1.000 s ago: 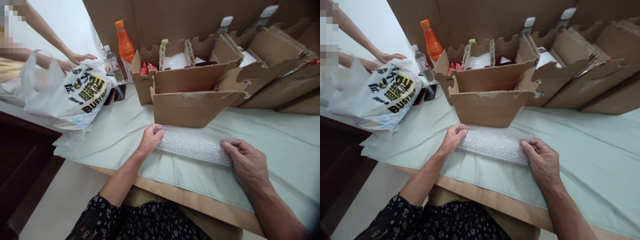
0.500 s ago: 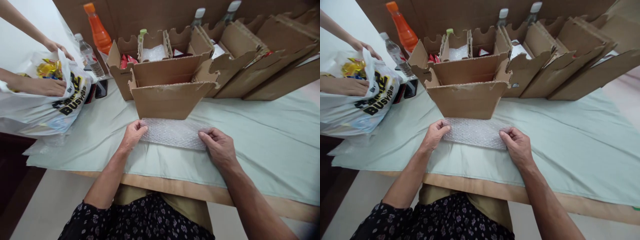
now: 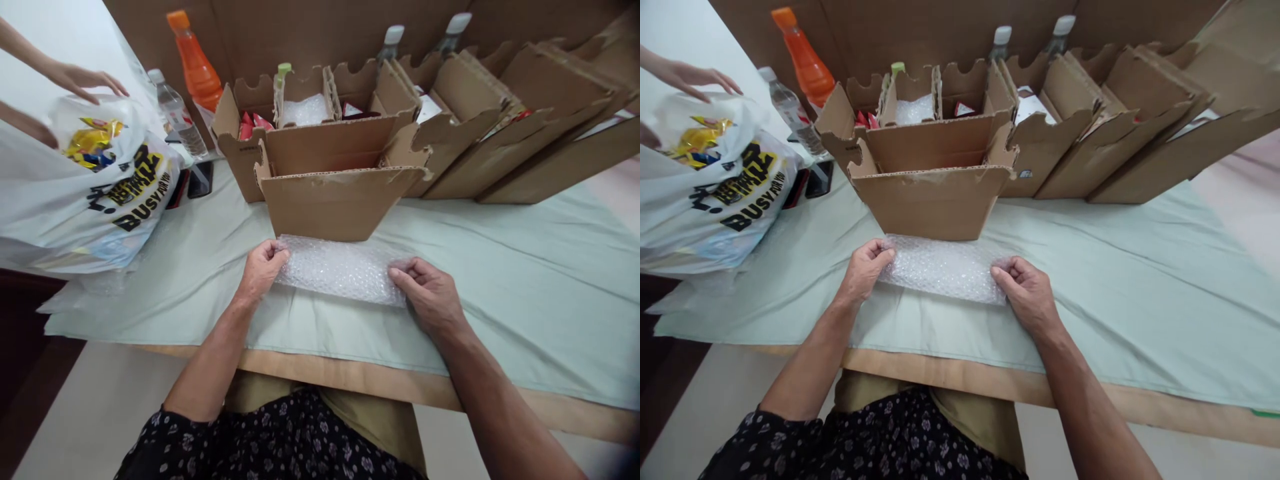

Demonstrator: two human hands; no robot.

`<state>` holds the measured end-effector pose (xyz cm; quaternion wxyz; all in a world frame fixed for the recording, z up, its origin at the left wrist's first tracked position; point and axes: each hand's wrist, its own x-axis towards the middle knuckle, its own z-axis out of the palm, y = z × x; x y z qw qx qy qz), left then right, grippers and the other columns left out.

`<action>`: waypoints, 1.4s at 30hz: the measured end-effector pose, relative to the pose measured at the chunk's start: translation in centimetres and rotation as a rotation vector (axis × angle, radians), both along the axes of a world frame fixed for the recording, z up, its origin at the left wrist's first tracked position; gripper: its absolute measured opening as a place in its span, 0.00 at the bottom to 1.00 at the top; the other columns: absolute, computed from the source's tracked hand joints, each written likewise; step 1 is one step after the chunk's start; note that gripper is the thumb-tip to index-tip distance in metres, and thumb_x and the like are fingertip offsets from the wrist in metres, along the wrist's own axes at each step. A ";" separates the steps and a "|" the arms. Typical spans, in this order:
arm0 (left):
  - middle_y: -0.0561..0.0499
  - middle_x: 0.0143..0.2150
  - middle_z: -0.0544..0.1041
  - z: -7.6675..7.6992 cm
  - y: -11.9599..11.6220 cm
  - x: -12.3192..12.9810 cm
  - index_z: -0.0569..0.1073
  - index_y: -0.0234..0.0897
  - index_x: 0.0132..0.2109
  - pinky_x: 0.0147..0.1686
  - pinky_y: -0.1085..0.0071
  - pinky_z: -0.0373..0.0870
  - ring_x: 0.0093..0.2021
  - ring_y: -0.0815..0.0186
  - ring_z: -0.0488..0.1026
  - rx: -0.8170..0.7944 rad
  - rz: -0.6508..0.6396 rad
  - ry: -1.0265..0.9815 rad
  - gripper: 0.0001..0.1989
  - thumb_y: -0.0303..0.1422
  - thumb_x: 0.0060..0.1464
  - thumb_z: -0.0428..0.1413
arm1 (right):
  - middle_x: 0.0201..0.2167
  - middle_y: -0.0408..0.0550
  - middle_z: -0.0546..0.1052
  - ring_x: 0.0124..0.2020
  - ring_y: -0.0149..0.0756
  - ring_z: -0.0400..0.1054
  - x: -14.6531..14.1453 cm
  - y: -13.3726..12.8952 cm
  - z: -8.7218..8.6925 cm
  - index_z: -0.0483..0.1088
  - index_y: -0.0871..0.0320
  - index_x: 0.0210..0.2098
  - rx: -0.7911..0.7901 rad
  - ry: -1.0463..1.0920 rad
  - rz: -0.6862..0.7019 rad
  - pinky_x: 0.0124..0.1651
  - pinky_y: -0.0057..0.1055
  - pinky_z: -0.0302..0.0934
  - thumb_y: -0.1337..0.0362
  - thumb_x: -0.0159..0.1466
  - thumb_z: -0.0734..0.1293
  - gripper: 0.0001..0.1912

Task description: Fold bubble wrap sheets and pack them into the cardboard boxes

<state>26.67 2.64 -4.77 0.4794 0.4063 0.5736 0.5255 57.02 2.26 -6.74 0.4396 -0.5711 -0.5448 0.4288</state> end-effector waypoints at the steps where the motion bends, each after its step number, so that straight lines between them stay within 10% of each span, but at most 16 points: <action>1: 0.58 0.26 0.72 0.1 0.0 -0.1 0.74 0.37 0.35 0.28 0.75 0.62 0.26 0.72 0.66 -0.001 -0.005 -0.006 0.12 0.36 0.42 0.62 | 0.26 0.42 0.73 0.26 0.30 0.63 0.0 0.1 0.1 0.74 0.56 0.36 -0.022 0.029 0.015 0.29 0.28 0.56 0.52 0.57 0.75 0.15; 9: 0.54 0.32 0.77 -0.6 -0.1 -0.7 0.78 0.35 0.46 0.31 0.75 0.65 0.30 0.69 0.71 0.030 -0.094 0.147 0.20 0.27 0.42 0.56 | 0.22 0.37 0.70 0.22 0.32 0.63 0.9 -3.9 1.5 0.61 0.56 0.73 -0.066 -0.201 0.127 0.27 0.28 0.59 0.50 0.65 0.70 0.41; 19: 0.45 0.48 0.82 -2.0 -0.7 1.7 0.78 0.39 0.55 0.52 0.64 0.73 0.48 0.59 0.78 0.455 -0.123 0.791 0.20 0.23 0.57 0.53 | 0.32 0.47 0.84 0.25 0.36 0.77 -7.4 -18.4 -0.9 0.74 0.55 0.65 -0.111 -0.071 0.026 0.37 0.31 0.77 0.49 0.69 0.69 0.29; 24: 0.40 0.57 0.78 -2.0 -1.3 2.4 0.75 0.37 0.61 0.61 0.54 0.68 0.58 0.52 0.74 0.591 -0.028 0.974 0.22 0.28 0.60 0.57 | 0.45 0.48 0.86 0.43 0.46 0.83 -8.3 -18.3 -2.0 0.85 0.46 0.49 0.068 -0.100 0.181 0.52 0.39 0.79 0.53 0.68 0.70 0.15; 28: 0.43 0.48 0.82 -1.5 -1.4 2.1 0.79 0.37 0.52 0.55 0.56 0.70 0.51 0.55 0.76 0.685 -0.037 0.920 0.14 0.28 0.61 0.55 | 0.42 0.50 0.86 0.45 0.46 0.82 -8.4 -18.6 -1.6 0.85 0.49 0.47 -0.019 -0.089 0.032 0.57 0.41 0.76 0.49 0.66 0.71 0.16; 36: 0.45 0.43 0.84 1.0 -5.5 2.1 0.80 0.37 0.46 0.50 0.59 0.75 0.44 0.59 0.80 0.629 -0.311 0.626 0.08 0.30 0.62 0.57 | 0.25 0.46 0.79 0.27 0.36 0.75 -7.2 -19.1 -3.4 0.76 0.54 0.60 -0.282 0.235 -0.005 0.33 0.26 0.72 0.46 0.64 0.74 0.30; 42: 0.35 0.64 0.77 1.2 -11.3 0.4 0.71 0.39 0.67 0.67 0.44 0.67 0.67 0.45 0.72 0.589 -0.615 0.538 0.38 0.46 0.54 0.69 | 0.34 0.51 0.83 0.39 0.44 0.81 -6.5 -18.8 -3.9 0.71 0.52 0.65 -0.324 0.391 0.028 0.45 0.34 0.76 0.48 0.64 0.74 0.33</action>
